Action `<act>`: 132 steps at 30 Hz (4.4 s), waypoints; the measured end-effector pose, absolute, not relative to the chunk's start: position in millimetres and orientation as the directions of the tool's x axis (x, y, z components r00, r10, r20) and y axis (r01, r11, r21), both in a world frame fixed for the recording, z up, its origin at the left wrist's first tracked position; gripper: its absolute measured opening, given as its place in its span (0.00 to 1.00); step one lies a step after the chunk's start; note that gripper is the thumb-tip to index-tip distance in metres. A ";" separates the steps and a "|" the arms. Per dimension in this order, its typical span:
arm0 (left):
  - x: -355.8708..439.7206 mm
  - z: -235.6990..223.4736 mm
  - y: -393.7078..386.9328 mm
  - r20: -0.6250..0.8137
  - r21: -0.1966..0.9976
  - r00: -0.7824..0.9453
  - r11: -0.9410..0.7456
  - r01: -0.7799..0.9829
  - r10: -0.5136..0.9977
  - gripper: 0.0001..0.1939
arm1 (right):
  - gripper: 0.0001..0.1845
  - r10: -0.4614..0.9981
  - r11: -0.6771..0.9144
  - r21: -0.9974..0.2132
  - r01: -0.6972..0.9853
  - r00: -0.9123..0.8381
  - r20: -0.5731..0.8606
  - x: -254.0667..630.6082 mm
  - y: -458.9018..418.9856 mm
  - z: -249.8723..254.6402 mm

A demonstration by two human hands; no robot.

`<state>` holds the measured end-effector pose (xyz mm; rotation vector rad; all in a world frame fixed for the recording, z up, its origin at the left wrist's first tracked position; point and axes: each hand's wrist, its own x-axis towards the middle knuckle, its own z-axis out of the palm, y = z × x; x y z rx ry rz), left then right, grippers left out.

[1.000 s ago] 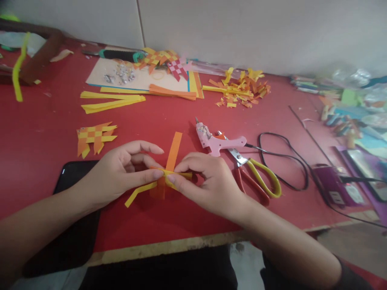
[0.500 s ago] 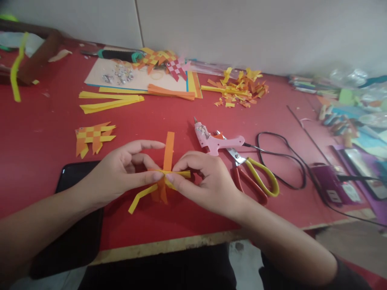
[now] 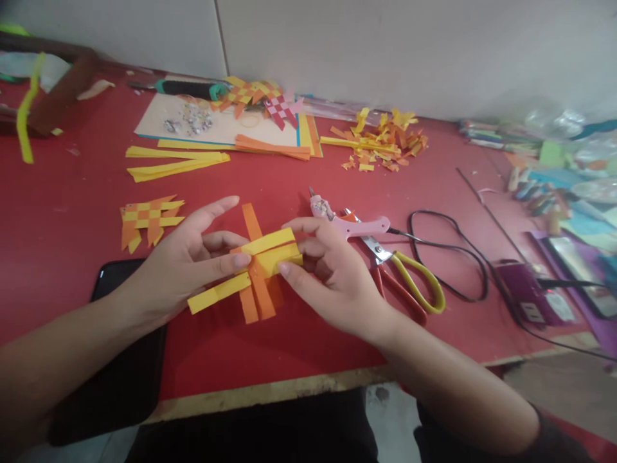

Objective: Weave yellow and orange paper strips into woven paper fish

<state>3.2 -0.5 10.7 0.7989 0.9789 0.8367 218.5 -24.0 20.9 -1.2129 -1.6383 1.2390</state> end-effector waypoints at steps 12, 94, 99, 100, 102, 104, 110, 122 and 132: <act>4.5 12.2 -2.9 -0.423 0.861 0.346 0.491 -0.134 0.837 0.55 | 0.23 0.814 0.569 -0.620 0.540 -0.261 0.519 222.0 -23.9 14.7; 5.4 3.2 -7.8 -0.239 0.940 0.402 0.314 -0.132 0.884 0.55 | 0.14 0.976 0.216 -0.928 0.305 -0.073 0.203 204.2 -31.5 18.5; 3.6 3.2 -7.2 -0.260 0.942 0.405 0.322 -0.093 0.876 0.55 | 0.15 0.974 0.225 -0.924 0.310 -0.089 0.207 205.5 -31.8 17.9; 3.5 3.8 -7.4 -0.265 0.941 0.400 0.327 -0.094 0.877 0.55 | 0.15 0.976 0.216 -0.928 0.303 -0.089 0.198 205.7 -31.9 18.0; 3.8 5.1 -7.9 -0.273 0.936 0.387 0.335 -0.104 0.881 0.54 | 0.16 0.982 0.185 -0.939 0.289 -0.080 0.168 205.9 -31.7 18.8; 4.2 6.1 -8.3 -0.279 0.934 0.371 0.340 -0.109 0.886 0.54 | 0.17 0.988 0.151 -0.948 0.280 -0.067 0.138 205.9 -31.2 19.8; 5.1 8.2 -7.4 -0.262 0.946 0.288 0.305 -0.114 0.921 0.55 | 0.18 0.991 0.132 -0.953 0.274 -0.018 0.132 207.0 -28.5 18.6; 4.9 9.6 -6.5 -0.239 0.961 0.219 0.263 -0.086 0.946 0.54 | 0.25 0.969 -0.064 -0.997 0.051 -0.237 -0.074 209.8 -21.8 13.7; 7.7 8.5 -7.9 -0.267 0.926 0.254 0.320 -0.198 0.930 0.51 | 0.27 0.976 -0.032 -0.988 0.150 -0.209 -0.063 209.2 -22.8 15.7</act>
